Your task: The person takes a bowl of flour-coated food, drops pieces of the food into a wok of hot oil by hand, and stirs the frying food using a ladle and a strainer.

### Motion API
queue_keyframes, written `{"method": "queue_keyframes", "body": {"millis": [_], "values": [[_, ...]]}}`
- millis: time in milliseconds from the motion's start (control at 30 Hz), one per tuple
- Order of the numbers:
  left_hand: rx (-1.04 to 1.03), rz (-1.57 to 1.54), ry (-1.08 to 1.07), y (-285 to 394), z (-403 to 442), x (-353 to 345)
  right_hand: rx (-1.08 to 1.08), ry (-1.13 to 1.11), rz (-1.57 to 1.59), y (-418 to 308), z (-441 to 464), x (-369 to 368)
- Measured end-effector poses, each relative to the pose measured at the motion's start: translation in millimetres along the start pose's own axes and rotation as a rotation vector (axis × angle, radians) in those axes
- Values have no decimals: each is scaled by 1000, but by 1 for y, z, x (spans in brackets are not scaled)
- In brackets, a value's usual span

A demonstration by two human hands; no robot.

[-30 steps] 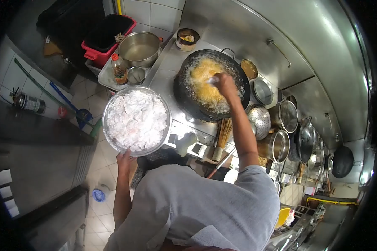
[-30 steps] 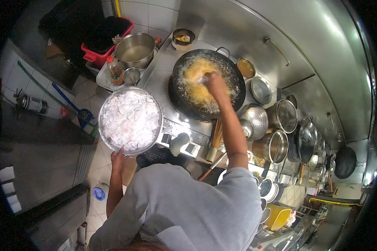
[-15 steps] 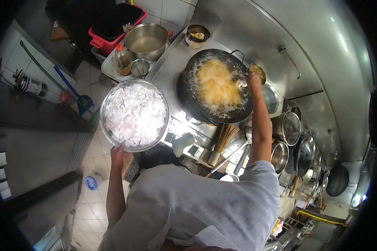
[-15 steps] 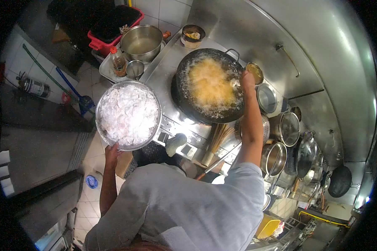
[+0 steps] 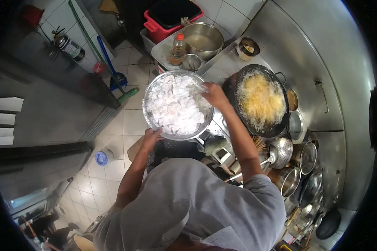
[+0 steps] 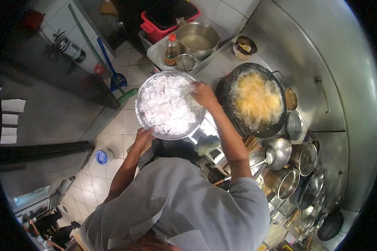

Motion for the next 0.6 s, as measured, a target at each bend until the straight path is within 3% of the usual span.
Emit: {"method": "queue_keyframes", "body": {"millis": [100,200,267,300,400,433,600], "values": [[-18,-25,-9,4,-1,-2,48,47,-23,-4,57,-74],[-34,-19,13,1,1,-1,-93,-133,10,-13,84,-131],[-35,-10,28,-1,5,6,-42,-138,-302,-28,84,-146],[-25,8,6,-4,7,5,-20,-236,-271,-34,83,-157],[2,0,-14,-5,3,1,-11,-375,-53,-55,64,-148],[10,-13,-12,0,1,0,119,-348,-7,-61,63,-147],[-13,-22,18,0,0,-1,122,-348,267,-69,59,-97]]}}
Point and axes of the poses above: each hand's wrist, its own z-axis towards the middle knuckle, its own x-axis out of the back of the hand, y = z × x, the point moved 9 cm from there along z, towards the middle knuckle, and after that the axes turned 9 degrees about y, right-handed, at the moved point
